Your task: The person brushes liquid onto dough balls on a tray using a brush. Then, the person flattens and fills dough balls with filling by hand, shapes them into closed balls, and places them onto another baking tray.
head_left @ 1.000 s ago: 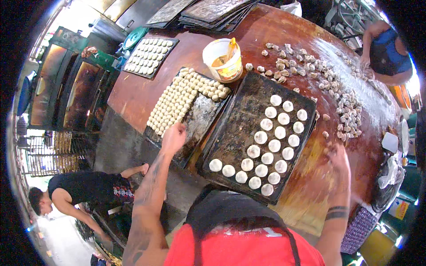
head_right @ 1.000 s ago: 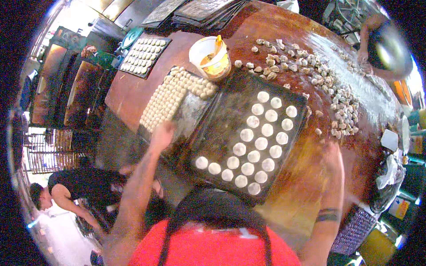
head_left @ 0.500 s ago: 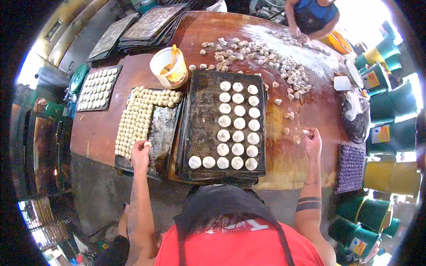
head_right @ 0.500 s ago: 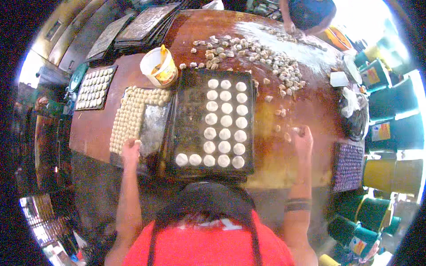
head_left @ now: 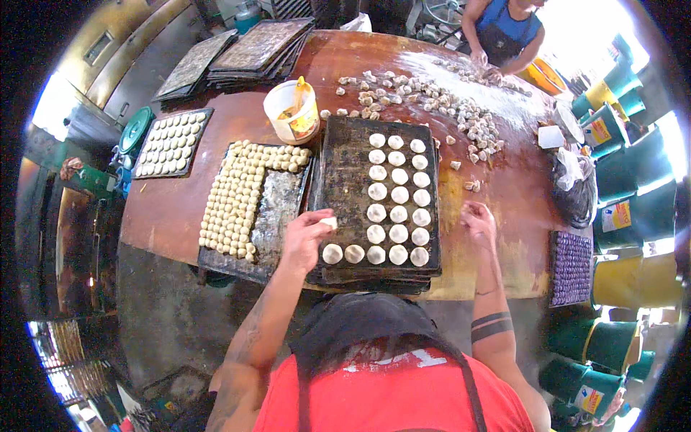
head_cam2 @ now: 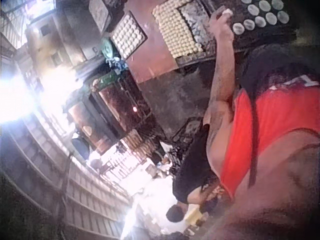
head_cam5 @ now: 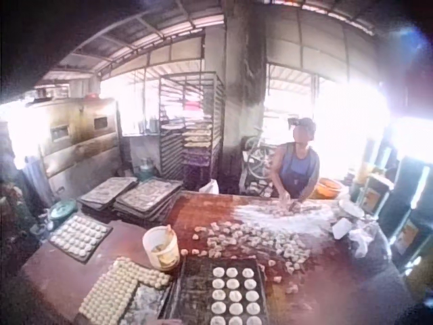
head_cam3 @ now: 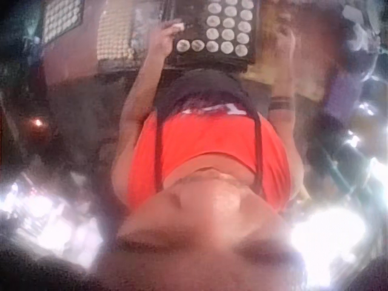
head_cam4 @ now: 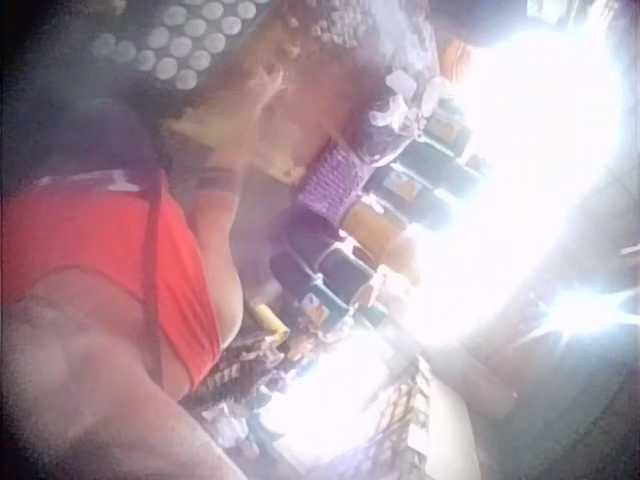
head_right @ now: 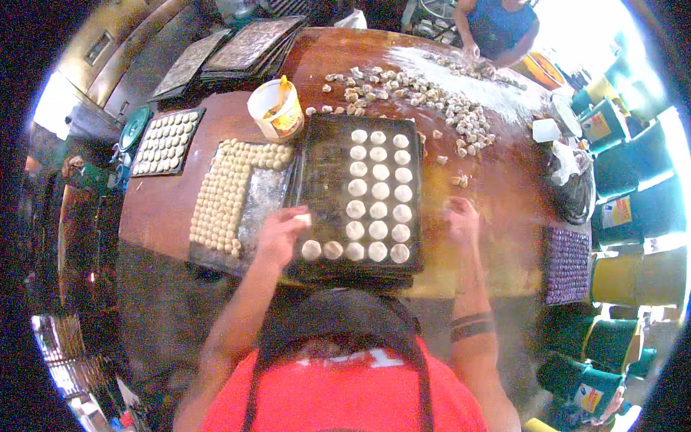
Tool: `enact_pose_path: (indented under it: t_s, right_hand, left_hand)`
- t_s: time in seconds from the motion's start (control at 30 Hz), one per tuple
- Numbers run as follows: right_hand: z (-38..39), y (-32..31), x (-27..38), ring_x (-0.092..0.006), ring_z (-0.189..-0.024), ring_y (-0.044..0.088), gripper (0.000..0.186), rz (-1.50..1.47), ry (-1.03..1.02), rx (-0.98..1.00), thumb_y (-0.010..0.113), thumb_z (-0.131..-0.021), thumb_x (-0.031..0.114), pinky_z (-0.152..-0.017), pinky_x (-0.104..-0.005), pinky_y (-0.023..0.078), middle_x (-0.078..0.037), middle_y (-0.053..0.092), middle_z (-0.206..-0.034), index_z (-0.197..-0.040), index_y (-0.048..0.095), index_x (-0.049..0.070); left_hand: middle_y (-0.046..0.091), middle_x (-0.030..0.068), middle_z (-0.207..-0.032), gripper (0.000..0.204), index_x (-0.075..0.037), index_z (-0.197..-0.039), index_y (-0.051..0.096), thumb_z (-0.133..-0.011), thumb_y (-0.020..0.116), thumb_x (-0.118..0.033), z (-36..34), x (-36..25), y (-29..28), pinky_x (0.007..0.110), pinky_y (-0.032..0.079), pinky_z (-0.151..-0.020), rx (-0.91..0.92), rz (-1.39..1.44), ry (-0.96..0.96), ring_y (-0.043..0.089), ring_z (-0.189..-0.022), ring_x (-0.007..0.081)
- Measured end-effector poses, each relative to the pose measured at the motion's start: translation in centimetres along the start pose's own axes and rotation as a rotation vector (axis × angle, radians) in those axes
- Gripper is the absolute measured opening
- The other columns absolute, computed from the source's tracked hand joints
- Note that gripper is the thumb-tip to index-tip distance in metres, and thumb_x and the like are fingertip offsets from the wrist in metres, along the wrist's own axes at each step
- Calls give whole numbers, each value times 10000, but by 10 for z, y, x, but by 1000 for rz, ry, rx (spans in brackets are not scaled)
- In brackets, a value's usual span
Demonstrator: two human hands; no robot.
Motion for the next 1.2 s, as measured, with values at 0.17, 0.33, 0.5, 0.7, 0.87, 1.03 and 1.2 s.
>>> enact_pose_path:
  t_s: [0.17,0.33,0.5,0.7,0.87,1.03,1.2]
  right_hand:
    - [102,239,165,-160,-990,698,367,113,-100,374,793,-934,176,-867,-328,572,-89,748,-1113,-1251,691,20]
    - [132,276,219,-291,-939,707,145,390,-480,370,774,-924,153,-867,-392,571,-149,723,-984,-1018,748,45]
    - [142,274,213,-316,-980,660,331,526,-668,235,771,-823,64,-863,-424,554,-124,650,-1108,-1146,699,57]
    - [120,259,210,-184,-889,657,451,210,-211,572,835,-891,219,-782,-339,551,-63,671,-1036,-1244,649,8]
    - [122,275,205,-149,-914,652,374,-473,55,363,777,-954,276,-809,-308,540,-55,698,-1029,-1199,655,21]
    - [123,283,231,-190,-1065,662,238,-178,-197,226,747,-969,145,-881,-320,545,-106,691,-1178,-1167,709,19]
    - [151,294,252,-340,-1208,655,286,429,-825,156,708,-924,55,-987,-442,557,-155,708,-1259,-1206,746,80]
  left_hand:
    - [740,136,-1065,359,51,-1253,620,-910,723,25,11,-22,45,310,599,-802,37,-42,41,728,-881,200]
    - [754,95,-1050,329,35,-1283,611,-970,702,-9,11,-26,75,274,602,-765,128,-184,-28,731,-872,155]
    - [712,71,-1179,280,-6,-1305,631,-1037,655,-83,23,-24,86,274,588,-840,162,51,-58,694,-994,141]
    - [718,94,-1127,325,14,-1292,634,-986,724,-48,24,-42,92,307,584,-932,327,68,105,698,-1025,160]
    - [727,104,-1161,368,56,-1321,636,-995,729,-88,31,-63,116,313,596,-911,382,156,65,709,-1035,182]
    - [719,85,-1101,320,-4,-1295,644,-987,710,-62,33,-57,106,281,577,-894,79,-341,477,707,-1006,156]
    - [706,57,-1114,306,-3,-1328,618,-1039,656,-93,37,-66,103,293,590,-899,258,218,28,705,-1015,169]
Point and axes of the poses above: each hand's wrist, its own z-axis away from the middle knuckle, its own y-axis out of the palm, x = y × z, the point moved 3 cm from there along -z, towards the middle knuckle
